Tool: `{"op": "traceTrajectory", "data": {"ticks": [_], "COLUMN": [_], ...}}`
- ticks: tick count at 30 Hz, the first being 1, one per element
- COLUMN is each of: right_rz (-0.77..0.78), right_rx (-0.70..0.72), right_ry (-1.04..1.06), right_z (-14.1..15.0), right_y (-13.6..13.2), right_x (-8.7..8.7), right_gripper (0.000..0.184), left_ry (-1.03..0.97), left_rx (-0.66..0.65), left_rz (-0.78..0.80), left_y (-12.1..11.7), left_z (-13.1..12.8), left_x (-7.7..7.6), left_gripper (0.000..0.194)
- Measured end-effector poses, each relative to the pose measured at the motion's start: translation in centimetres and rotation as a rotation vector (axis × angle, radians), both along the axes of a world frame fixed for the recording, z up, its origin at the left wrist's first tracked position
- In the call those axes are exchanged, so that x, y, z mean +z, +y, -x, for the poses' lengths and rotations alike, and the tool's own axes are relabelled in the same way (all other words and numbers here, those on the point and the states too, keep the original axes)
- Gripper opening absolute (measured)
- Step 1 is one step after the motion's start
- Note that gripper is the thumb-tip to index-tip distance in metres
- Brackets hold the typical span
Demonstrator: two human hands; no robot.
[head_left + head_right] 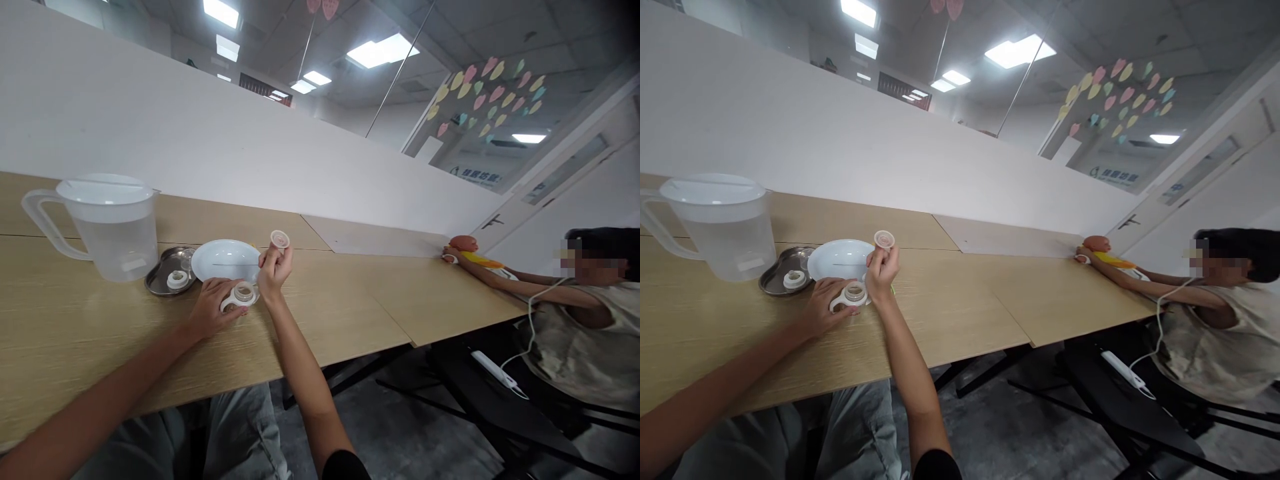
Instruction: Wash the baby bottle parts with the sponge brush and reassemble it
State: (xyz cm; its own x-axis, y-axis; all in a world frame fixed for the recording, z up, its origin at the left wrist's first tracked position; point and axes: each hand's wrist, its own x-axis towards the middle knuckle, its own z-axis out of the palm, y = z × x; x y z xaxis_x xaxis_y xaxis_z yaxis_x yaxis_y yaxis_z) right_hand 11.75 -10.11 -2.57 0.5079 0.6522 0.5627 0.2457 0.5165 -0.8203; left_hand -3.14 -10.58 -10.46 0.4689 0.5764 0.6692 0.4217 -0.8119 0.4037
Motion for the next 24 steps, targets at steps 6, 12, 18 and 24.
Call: {"op": "traceTrajectory", "data": {"ticks": [6, 12, 18, 24], "right_rz": [0.035, 0.312, 0.356, 0.387], "right_rx": [0.252, 0.697, 1.01, 1.077], "right_ry": [-0.05, -0.145, -0.235, -0.362], "right_z": [0.4, -0.4, -3.4, -5.6], "right_y": [0.0, 0.1, 0.5, 0.9], "right_x": [0.3, 1.1, 1.5, 1.3], "right_gripper": [0.043, 0.047, 0.035, 0.026], "left_ry": [-0.005, -0.002, -0.002, 0.01], "left_rx": [0.003, 0.036, 0.038, 0.044], "left_rz": [-0.023, -0.03, -0.072, -0.064], "left_y": [0.1, 0.3, 0.6, 0.7], "left_z": [-0.1, -0.1, 0.1, 0.1], "left_x": [-0.1, -0.2, -0.4, -0.3], "left_gripper": [0.051, 0.048, 0.048, 0.045]}}
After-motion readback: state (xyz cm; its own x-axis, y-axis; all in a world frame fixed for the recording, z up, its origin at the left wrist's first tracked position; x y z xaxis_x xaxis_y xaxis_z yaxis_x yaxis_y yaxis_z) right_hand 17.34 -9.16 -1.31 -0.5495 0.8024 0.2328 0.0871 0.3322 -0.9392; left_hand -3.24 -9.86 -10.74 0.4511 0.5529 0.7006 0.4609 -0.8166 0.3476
